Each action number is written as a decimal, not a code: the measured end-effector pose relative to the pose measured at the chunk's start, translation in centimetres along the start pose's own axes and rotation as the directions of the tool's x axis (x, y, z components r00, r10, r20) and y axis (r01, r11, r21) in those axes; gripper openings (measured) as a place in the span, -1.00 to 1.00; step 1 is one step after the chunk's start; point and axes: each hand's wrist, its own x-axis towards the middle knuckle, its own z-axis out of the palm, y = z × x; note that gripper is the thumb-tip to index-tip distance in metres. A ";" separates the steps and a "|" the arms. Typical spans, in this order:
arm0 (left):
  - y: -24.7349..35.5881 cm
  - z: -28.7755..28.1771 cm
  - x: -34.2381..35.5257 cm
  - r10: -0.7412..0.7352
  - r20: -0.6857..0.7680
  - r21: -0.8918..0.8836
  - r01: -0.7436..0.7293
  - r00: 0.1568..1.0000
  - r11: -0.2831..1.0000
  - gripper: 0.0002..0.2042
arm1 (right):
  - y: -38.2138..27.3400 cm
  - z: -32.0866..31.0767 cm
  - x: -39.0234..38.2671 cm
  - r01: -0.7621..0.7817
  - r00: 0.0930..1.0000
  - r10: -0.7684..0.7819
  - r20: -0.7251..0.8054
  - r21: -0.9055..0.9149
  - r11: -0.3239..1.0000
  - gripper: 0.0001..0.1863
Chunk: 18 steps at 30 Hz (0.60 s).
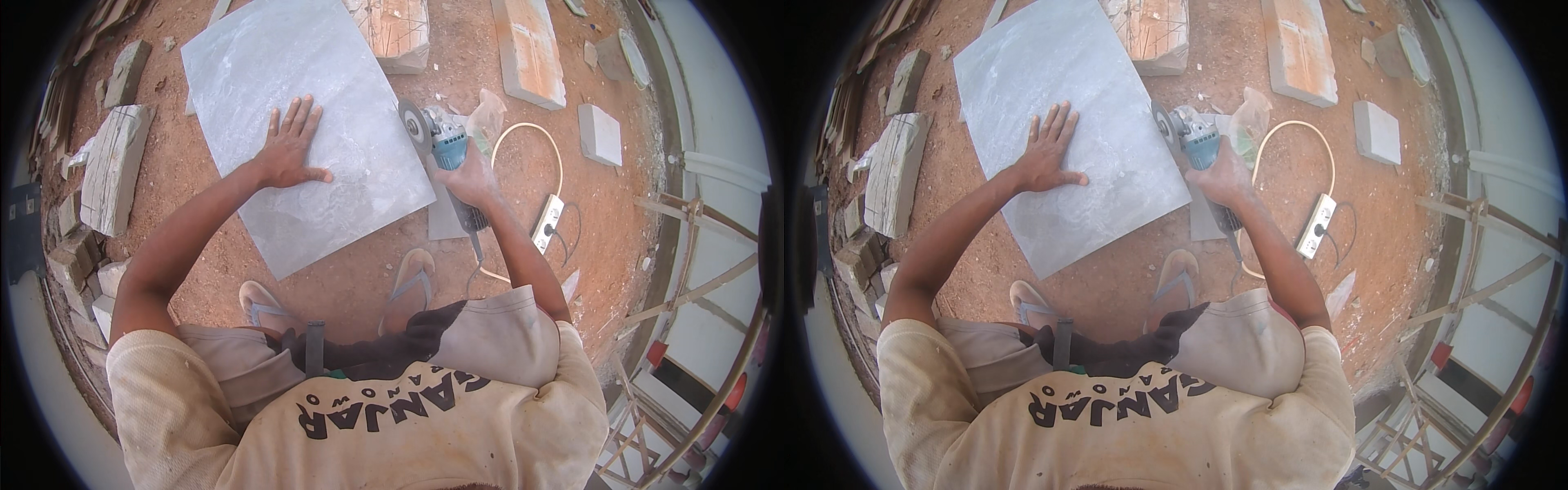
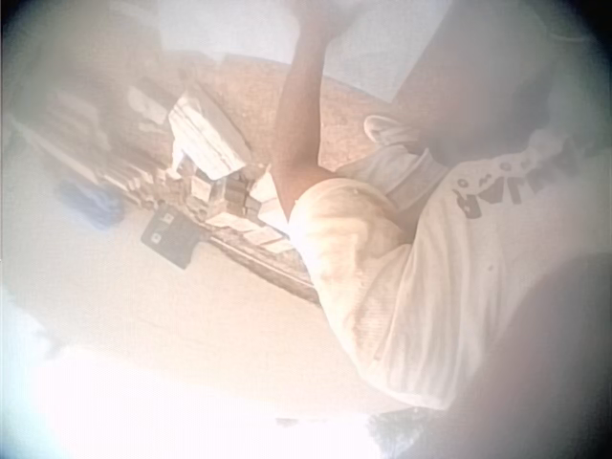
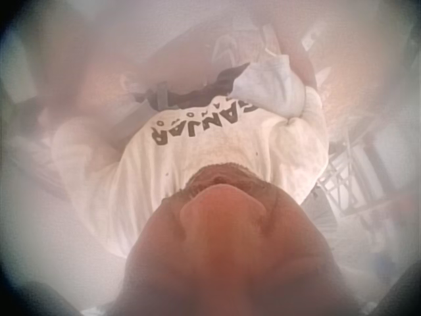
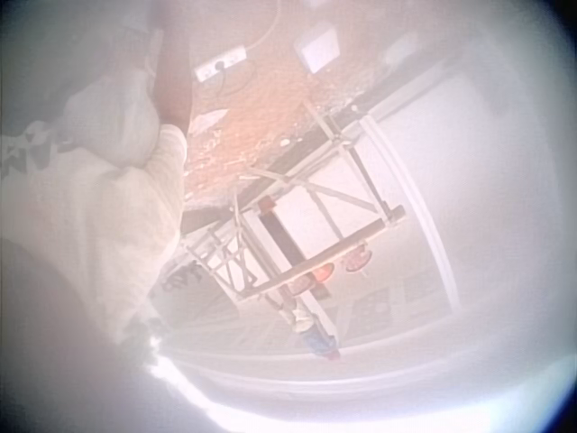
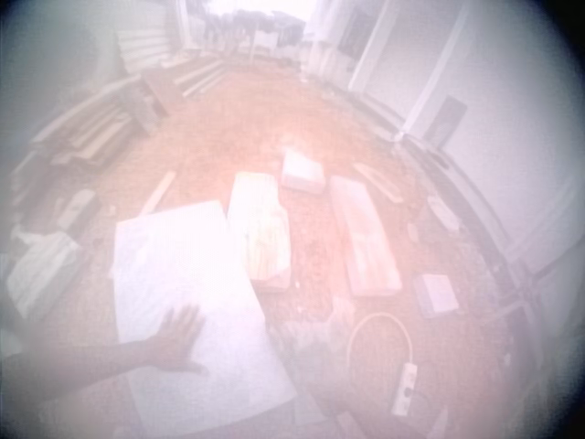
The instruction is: The person applies cement mortar to a floor using a trowel and places a large ceramic tile into the prepared area. They then move to a separate area to cut a tile using an angle grinder.
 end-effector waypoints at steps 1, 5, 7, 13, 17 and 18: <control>0.0 0.0 0.0 -0.001 0.001 -0.001 0.001 1.000 1.000 0.31 | -0.1 0.0 0.0 -0.003 1.000 0.003 0.000 -0.005 1.000 -0.10; 0.0 0.1 0.0 -0.002 -0.007 -0.002 0.002 1.000 1.000 0.32 | -0.3 -0.2 0.3 -0.011 1.000 0.011 0.020 -0.003 1.000 -0.08; 0.0 0.0 0.0 0.000 -0.001 0.002 0.000 1.000 1.000 0.32 | -0.5 -0.2 0.2 -0.017 1.000 0.017 0.012 -0.010 1.000 -0.06; 0.0 0.0 0.0 -0.006 0.014 0.019 0.005 1.000 1.000 0.32 | -0.6 -0.1 0.4 -0.022 1.000 0.022 0.016 -0.022 1.000 -0.04; 0.0 -0.1 0.0 0.001 0.014 0.016 -0.002 1.000 1.000 0.32 | -0.5 0.0 0.5 -0.014 1.000 0.014 0.010 -0.007 1.000 -0.07; 0.1 -0.1 0.0 -0.001 0.015 0.018 0.001 1.000 1.000 0.32 | -0.5 0.1 0.6 -0.007 1.000 0.007 0.003 -0.002 1.000 -0.09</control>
